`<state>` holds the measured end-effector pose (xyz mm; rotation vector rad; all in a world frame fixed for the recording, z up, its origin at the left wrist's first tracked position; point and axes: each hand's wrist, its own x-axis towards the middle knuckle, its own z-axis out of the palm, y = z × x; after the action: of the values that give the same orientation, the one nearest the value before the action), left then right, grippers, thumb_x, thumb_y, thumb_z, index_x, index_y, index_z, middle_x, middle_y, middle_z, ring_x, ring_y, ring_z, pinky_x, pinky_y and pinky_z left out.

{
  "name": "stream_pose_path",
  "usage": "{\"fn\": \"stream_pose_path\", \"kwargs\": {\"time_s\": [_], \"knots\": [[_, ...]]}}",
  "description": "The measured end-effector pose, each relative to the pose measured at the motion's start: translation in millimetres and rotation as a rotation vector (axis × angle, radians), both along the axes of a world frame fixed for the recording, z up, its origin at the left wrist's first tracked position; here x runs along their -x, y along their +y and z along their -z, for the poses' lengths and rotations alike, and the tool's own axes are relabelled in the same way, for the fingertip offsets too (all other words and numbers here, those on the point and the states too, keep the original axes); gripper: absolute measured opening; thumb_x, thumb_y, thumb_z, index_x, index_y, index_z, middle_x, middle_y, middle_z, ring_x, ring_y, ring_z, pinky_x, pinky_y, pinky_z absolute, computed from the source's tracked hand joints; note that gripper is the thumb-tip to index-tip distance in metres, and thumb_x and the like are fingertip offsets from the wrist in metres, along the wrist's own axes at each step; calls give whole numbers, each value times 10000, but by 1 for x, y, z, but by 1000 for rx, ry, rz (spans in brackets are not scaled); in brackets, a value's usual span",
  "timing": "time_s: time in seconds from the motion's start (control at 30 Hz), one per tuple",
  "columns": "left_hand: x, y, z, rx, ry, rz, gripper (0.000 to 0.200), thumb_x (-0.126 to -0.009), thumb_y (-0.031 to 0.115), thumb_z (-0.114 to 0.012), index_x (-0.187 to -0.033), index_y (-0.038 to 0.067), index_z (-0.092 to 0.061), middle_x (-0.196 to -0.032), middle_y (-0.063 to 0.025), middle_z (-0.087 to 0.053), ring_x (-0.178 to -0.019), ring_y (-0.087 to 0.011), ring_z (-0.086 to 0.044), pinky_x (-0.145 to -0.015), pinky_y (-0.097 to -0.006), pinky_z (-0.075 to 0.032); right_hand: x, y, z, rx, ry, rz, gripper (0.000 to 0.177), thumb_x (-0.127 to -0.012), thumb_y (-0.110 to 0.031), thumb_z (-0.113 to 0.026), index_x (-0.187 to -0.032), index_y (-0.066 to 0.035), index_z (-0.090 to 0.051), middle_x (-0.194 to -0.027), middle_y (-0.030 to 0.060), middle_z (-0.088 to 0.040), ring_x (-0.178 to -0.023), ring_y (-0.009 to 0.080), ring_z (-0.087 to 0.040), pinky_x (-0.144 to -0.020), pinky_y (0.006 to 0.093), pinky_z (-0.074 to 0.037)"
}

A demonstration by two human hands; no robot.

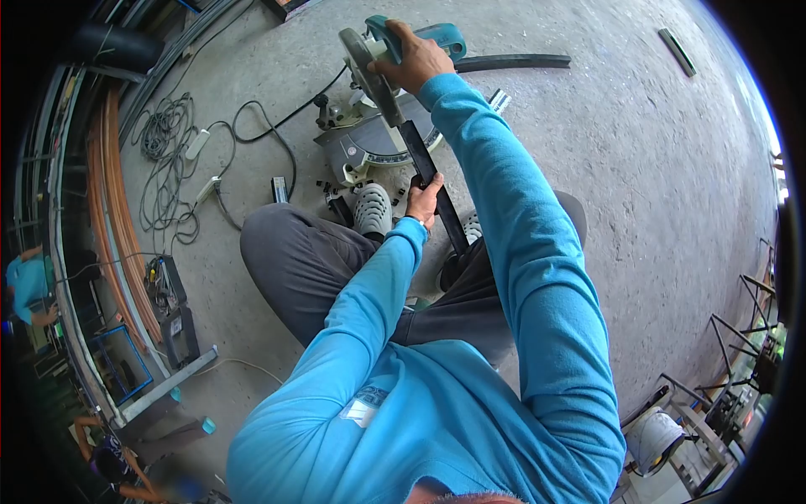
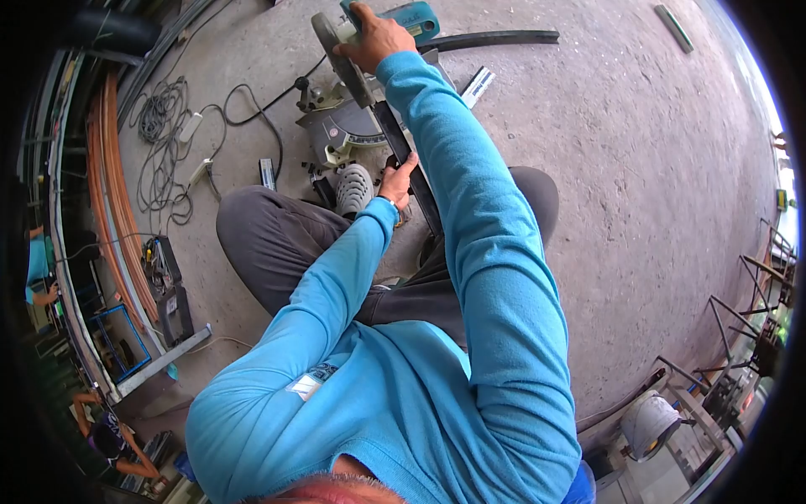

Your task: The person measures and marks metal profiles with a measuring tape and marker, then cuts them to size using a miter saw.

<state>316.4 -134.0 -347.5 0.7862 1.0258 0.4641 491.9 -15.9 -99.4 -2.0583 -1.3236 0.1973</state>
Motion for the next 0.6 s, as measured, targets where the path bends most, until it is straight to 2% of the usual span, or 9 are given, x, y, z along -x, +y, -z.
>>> {"fn": "stream_pose_path", "kwargs": {"time_s": [0.6], "knots": [[0, -4, -9, -45, -11, -12, 426, -890, 412, -843, -1063, 58, -683, -935, -9, -653, -801, -133, -535, -740, -343, -468, 5, -11, -4, 24, 36, 8, 872, -845, -551, -797, -1554, -224, -410, -1211, 235, -724, -1077, 411, -730, -953, 473, -600]]}}
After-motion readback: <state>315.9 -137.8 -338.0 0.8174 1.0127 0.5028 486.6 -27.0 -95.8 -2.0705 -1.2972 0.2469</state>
